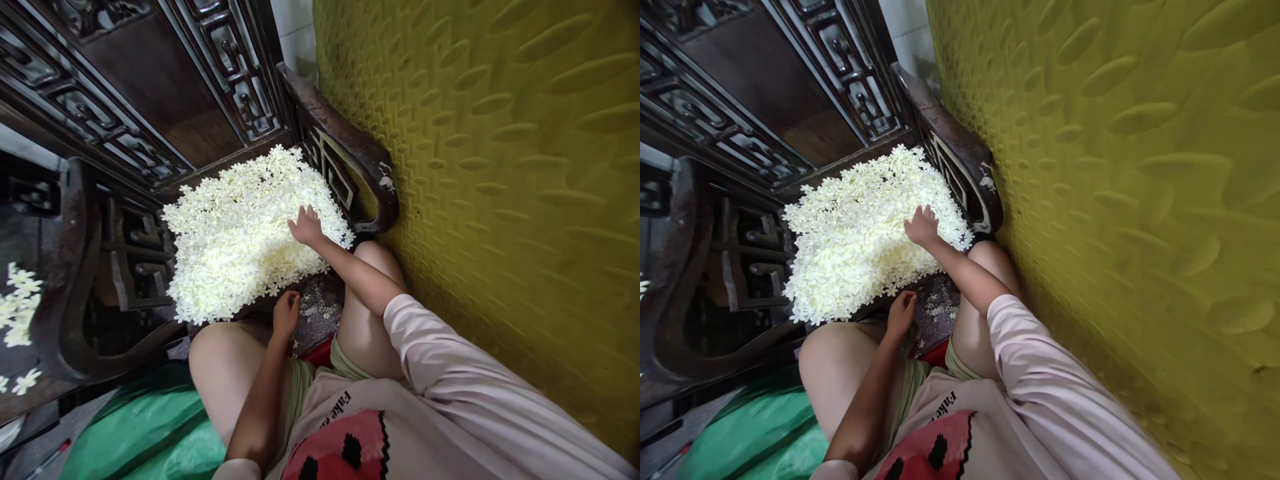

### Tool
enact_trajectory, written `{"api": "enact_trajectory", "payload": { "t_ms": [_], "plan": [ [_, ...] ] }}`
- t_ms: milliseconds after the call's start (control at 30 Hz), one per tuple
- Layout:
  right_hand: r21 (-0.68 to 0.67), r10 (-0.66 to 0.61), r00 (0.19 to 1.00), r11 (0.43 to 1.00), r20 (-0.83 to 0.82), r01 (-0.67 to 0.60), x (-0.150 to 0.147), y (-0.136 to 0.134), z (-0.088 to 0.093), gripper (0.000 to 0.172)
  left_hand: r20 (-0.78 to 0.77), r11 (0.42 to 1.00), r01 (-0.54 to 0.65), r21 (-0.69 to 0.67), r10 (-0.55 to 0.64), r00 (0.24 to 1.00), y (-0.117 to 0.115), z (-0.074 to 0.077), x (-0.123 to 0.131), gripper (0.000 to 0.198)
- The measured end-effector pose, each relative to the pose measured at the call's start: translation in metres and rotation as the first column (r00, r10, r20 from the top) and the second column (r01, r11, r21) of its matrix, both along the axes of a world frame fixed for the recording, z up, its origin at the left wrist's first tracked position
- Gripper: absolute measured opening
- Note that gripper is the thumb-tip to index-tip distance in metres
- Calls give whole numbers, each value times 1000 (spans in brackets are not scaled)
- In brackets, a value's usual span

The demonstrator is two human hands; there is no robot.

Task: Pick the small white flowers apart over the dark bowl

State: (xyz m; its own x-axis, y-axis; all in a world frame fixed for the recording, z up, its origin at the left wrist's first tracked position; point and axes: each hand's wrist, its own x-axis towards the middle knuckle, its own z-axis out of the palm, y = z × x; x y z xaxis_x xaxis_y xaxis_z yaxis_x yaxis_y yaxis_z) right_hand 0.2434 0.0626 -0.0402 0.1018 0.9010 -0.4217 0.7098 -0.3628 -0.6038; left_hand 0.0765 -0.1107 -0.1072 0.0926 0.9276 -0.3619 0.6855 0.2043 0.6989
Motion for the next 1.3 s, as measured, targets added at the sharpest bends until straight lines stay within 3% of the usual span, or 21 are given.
{"api": "enact_trajectory", "payload": {
  "t_ms": [233,600,800,1067,1167,1300],
  "plan": [
    [89,91,995,992,33,-94,-8,-9,2,69,6,1000,3,-1,-3,1000,-1,-1,2,21],
    [104,136,989,985,53,-141,-16,-17,2,66,-5,999,31,-8,-31,999,-2,1,4,20],
    [139,5,996,990,89,-17,-11,-18,10,60,5,999,32,7,-32,999,-2,3,4,19],
    [306,-167,982,943,87,133,35,3,21,53,-18,999,54,8,-53,998,-3,5,5,18],
    [376,-87,989,926,121,36,42,12,19,56,-36,997,73,13,-72,997,-4,7,8,18],
    [400,153,972,892,176,-213,37,25,7,55,-65,992,124,18,-122,990,-7,14,11,17]
  ]
}}
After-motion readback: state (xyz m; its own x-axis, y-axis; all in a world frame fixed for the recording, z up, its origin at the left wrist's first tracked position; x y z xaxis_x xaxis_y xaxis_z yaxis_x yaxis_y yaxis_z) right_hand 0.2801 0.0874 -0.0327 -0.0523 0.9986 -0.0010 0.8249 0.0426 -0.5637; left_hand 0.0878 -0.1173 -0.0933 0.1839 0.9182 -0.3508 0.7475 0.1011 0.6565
